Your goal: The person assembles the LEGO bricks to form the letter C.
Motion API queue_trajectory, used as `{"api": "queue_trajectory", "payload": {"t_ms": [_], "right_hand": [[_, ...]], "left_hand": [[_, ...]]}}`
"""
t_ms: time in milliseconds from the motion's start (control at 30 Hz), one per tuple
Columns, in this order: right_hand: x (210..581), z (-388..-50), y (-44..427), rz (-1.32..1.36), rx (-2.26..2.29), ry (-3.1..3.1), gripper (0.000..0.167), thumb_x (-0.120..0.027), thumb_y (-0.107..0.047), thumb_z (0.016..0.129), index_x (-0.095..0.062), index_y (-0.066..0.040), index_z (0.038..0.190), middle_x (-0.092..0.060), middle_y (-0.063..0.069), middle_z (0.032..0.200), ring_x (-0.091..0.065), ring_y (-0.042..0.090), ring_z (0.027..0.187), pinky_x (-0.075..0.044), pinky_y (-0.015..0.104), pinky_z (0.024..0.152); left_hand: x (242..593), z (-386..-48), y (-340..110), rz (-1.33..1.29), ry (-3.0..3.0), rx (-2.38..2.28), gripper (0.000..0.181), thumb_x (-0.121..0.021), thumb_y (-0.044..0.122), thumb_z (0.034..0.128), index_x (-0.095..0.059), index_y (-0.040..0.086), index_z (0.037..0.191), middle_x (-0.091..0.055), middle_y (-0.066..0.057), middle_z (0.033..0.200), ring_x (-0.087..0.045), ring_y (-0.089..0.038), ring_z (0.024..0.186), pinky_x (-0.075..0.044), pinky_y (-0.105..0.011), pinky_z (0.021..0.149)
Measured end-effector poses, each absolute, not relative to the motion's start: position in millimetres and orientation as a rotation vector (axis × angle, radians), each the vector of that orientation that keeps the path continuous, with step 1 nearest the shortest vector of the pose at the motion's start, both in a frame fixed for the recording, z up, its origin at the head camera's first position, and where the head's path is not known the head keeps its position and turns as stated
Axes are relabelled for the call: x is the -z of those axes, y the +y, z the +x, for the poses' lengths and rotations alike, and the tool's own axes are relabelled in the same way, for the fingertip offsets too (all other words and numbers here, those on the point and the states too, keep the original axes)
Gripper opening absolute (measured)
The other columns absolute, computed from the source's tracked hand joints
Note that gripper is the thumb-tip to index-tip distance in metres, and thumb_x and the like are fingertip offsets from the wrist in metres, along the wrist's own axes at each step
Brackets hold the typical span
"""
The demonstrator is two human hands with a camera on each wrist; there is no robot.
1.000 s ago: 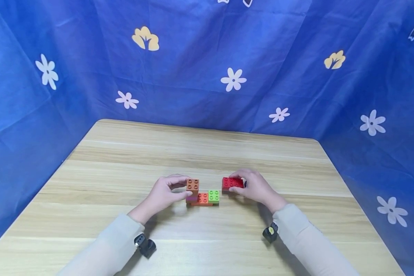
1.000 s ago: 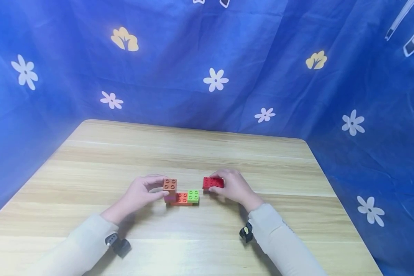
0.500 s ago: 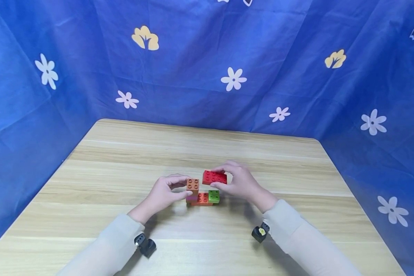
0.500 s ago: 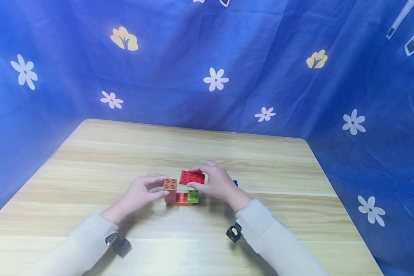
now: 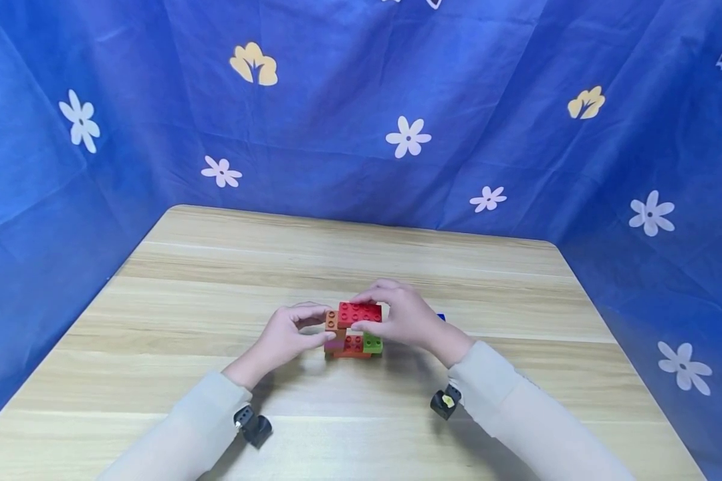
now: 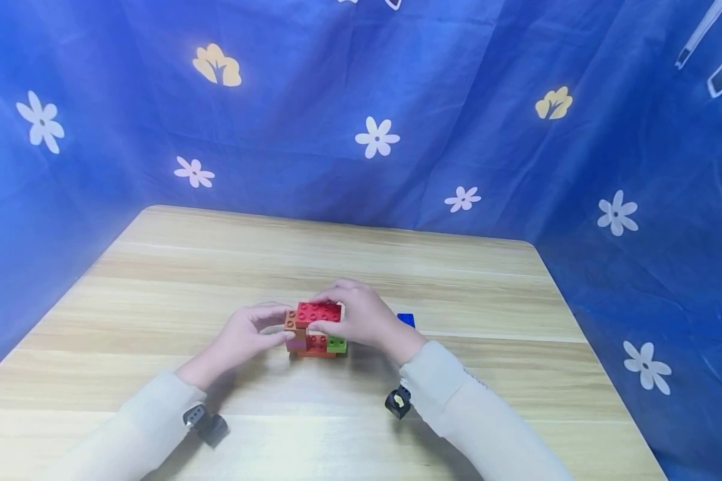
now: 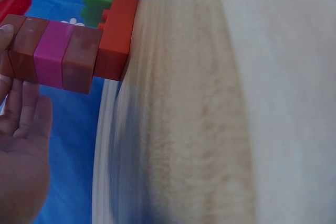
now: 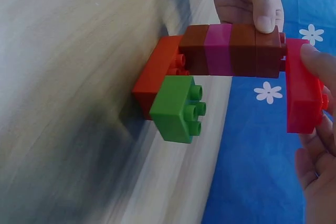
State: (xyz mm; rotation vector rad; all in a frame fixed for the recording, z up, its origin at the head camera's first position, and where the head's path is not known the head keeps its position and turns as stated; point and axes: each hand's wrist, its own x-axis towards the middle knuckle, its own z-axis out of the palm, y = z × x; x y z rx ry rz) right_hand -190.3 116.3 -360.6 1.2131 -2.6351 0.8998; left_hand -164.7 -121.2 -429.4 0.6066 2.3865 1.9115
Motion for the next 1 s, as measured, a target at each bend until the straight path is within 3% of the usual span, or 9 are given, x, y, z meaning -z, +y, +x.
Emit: {"api": "queue_trajectory", "payload": {"t_ms": [200, 467, 767, 1000], "right_hand": [[355.4, -191.7, 111.8, 1.244, -0.888, -2.671, 0.037, -0.081, -0.027, 0.076, -0.072, -0.014, 0.109, -0.064, -0.003, 0.096, -0.057, 0.008, 0.084, -0.052, 0.032, 0.073], [350.4, -192.1, 107.8, 1.203, -0.835, -2.755, 0.035, -0.082, -0.025, 0.075, -0.074, -0.014, 0.107, -0.060, -0.005, 0.085, -0.051, 0.007, 0.070, -0.045, 0.023, 0.061], [350.6, -191.2, 107.0, 1.187, -0.866, -2.765, 0.036, -0.084, -0.024, 0.073, -0.074, -0.013, 0.106, -0.060, -0.006, 0.085, -0.051, 0.007, 0.070, -0.046, 0.021, 0.061], [354.0, -192.9, 107.0, 1.193, -0.865, -2.737, 0.034, -0.084, -0.023, 0.072, -0.075, -0.011, 0.103, -0.061, -0.005, 0.084, -0.052, 0.007, 0.071, -0.046, 0.020, 0.060]], "left_hand": [[427.8, -165.5, -120.8, 0.639, 2.395, -1.902, 0.037, -0.077, 0.003, 0.0770, -0.065, -0.006, 0.112, -0.062, -0.018, 0.113, -0.062, -0.032, 0.103, -0.048, -0.032, 0.092], [428.6, -165.8, -120.7, 0.637, 2.394, -1.916, 0.039, -0.077, 0.001, 0.0765, -0.065, -0.006, 0.112, -0.063, -0.019, 0.112, -0.062, -0.033, 0.103, -0.049, -0.031, 0.092], [424.9, -166.6, -120.8, 0.637, 2.431, -1.848, 0.037, -0.077, 0.003, 0.0765, -0.064, -0.003, 0.111, -0.065, -0.015, 0.109, -0.063, -0.030, 0.100, -0.050, -0.032, 0.090], [412.1, -165.4, -113.7, 0.632, 2.393, -1.850, 0.047, -0.079, 0.010, 0.0765, -0.060, 0.003, 0.119, -0.063, -0.011, 0.113, -0.061, -0.027, 0.101, -0.050, -0.038, 0.091]]}}
